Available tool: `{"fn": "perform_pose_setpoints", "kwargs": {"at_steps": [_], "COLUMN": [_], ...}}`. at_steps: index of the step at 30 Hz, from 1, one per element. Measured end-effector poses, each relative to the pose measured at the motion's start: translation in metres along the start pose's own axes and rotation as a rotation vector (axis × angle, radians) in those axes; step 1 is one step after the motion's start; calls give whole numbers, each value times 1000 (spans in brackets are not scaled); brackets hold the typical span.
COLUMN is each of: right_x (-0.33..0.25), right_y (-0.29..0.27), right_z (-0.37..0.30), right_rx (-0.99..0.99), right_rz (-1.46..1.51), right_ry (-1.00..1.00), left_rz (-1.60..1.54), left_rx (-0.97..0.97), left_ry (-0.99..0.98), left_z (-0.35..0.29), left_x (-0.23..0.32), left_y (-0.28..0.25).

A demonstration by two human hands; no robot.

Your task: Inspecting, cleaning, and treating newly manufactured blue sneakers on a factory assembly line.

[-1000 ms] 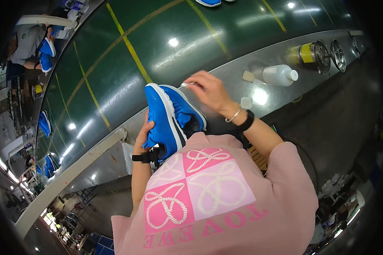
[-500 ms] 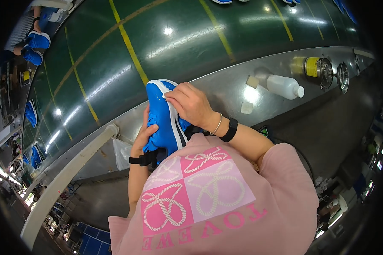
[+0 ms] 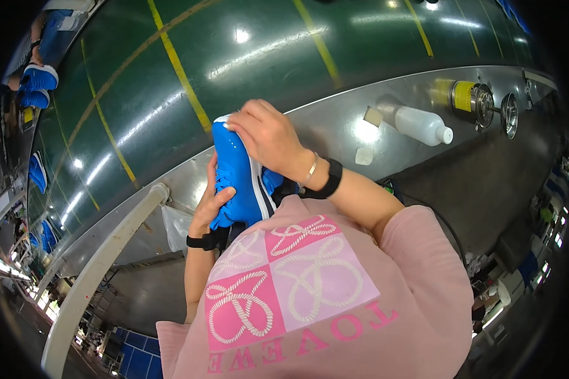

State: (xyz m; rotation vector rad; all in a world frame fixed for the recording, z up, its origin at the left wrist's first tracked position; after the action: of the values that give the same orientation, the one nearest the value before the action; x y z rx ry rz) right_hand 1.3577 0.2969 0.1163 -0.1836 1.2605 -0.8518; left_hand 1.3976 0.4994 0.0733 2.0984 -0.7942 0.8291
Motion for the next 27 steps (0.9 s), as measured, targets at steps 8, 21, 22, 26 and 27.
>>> {"fn": "perform_pose_setpoints", "kwargs": {"at_steps": [8, 21, 22, 26, 27], "right_x": [-3, 23, 23, 19, 19], "right_y": [-9, -22, -22, -18, -16], "right_z": [-16, -11, -9, -4, -5], "right_rx": [-44, -199, -173, -109, -78], "right_rz": [-4, 302, 300, 304, 257], "right_ry": [31, 459, 461, 429, 341], "left_rz": [60, 44, 41, 61, 71], "left_rx": [20, 132, 131, 136, 137], "left_ry": [-12, 2, -1, -22, -21], "left_z": [-2, -4, -5, -4, -3], "left_x": [8, 28, 28, 30, 30], "left_y": [4, 30, 32, 32, 32]}}
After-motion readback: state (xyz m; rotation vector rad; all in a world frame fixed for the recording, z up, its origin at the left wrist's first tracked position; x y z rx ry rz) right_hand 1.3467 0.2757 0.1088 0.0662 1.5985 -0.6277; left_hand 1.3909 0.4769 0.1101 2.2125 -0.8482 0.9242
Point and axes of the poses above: each hand's wrist, its own z-axis towards the middle knuckle, its own y-axis out of the palm, x = y × z, the point moved 3 cm from there along z, towards the middle knuckle, and after that the axes turned 6 degrees about -x, right-handed, at the moved point
